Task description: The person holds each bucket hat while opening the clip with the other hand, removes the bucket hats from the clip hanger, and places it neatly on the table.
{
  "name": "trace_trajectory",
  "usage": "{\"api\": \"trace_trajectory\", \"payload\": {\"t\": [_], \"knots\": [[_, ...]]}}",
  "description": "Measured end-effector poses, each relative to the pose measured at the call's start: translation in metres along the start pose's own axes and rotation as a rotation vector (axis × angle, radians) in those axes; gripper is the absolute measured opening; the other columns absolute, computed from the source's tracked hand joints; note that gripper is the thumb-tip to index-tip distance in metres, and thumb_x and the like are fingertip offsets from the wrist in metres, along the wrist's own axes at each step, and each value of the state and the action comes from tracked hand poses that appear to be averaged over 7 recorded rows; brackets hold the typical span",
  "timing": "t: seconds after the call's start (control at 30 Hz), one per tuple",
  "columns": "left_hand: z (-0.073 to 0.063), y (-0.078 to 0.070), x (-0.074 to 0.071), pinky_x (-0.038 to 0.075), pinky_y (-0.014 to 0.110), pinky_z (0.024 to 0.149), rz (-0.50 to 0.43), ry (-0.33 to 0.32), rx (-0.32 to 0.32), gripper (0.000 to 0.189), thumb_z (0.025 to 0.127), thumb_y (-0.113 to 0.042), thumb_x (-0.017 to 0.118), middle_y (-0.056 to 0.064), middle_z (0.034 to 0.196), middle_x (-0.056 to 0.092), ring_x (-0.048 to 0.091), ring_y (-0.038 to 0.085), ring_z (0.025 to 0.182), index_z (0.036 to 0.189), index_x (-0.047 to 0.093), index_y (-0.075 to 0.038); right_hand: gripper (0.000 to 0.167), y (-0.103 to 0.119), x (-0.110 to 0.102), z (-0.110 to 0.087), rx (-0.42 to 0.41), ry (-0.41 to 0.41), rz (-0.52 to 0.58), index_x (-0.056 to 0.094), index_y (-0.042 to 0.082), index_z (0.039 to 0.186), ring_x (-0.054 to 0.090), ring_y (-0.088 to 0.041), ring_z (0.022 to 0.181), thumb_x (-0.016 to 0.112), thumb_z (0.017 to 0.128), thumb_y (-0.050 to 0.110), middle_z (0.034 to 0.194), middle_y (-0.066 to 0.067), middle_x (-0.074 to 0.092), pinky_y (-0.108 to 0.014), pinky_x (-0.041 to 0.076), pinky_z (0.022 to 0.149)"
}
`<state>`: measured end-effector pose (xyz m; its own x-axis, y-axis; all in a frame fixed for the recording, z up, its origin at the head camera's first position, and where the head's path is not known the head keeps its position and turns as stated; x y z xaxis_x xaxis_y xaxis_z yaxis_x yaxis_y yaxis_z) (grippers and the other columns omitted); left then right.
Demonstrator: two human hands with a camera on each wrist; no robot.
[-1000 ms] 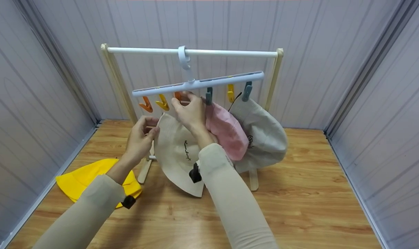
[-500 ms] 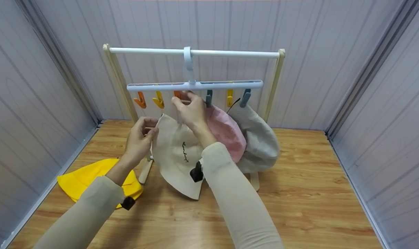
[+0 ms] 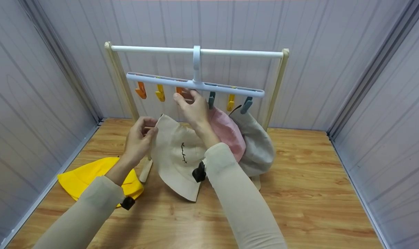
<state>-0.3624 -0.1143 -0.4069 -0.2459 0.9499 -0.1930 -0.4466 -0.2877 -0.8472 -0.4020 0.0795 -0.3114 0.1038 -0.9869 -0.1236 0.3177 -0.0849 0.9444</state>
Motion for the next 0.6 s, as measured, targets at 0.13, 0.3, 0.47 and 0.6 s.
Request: {"api": "trace_trajectory", "payload": {"t": [0.13, 0.3, 0.47, 0.6], "knots": [[-0.001, 0.001, -0.002, 0.057, 0.036, 0.088, -0.004, -0.004, 0.004, 0.019, 0.102, 0.003, 0.065, 0.011, 0.112, 0.071, 0.069, 0.026, 0.096, 0.119, 0.067, -0.004, 0.045, 0.0, 0.001, -0.001, 0.011, 0.005, 0.007, 0.061, 0.007, 0.146, 0.067, -0.023, 0.122, 0.067, 0.106, 0.026, 0.136, -0.011, 0.071, -0.039, 0.05, 0.107], [-0.002, 0.003, -0.004, 0.057, 0.036, 0.088, -0.006, -0.005, -0.022, 0.019, 0.103, 0.002, 0.064, 0.01, 0.113, 0.071, 0.069, 0.026, 0.098, 0.12, 0.066, -0.005, 0.043, 0.001, 0.001, -0.002, 0.013, 0.015, 0.012, 0.061, 0.009, 0.147, 0.066, -0.022, 0.123, 0.065, 0.107, 0.025, 0.136, -0.009, 0.069, -0.038, 0.05, 0.104], [-0.003, 0.004, -0.005, 0.056, 0.035, 0.088, -0.008, -0.016, -0.029, 0.019, 0.103, 0.003, 0.064, 0.01, 0.113, 0.071, 0.069, 0.025, 0.098, 0.12, 0.067, -0.005, 0.043, 0.001, 0.0, -0.008, 0.007, 0.037, 0.003, 0.06, 0.011, 0.148, 0.068, -0.027, 0.123, 0.064, 0.108, 0.025, 0.136, -0.009, 0.069, -0.044, 0.05, 0.107], [-0.004, 0.005, -0.006, 0.056, 0.035, 0.088, -0.019, -0.022, -0.025, 0.019, 0.103, 0.003, 0.064, 0.011, 0.112, 0.071, 0.069, 0.025, 0.098, 0.12, 0.067, -0.005, 0.043, 0.0, -0.004, -0.014, 0.001, 0.047, 0.004, 0.061, 0.011, 0.148, 0.068, -0.029, 0.123, 0.065, 0.107, 0.025, 0.135, -0.008, 0.069, -0.044, 0.051, 0.108]]}}
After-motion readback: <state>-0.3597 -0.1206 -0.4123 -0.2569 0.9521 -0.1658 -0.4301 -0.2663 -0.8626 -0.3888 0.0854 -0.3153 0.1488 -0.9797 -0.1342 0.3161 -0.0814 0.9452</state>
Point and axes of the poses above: each hand's wrist, its own z-axis towards the middle knuckle, its own x-axis out of the palm, y = z × x, the point moved 6 cm from there along z, towards the middle knuckle
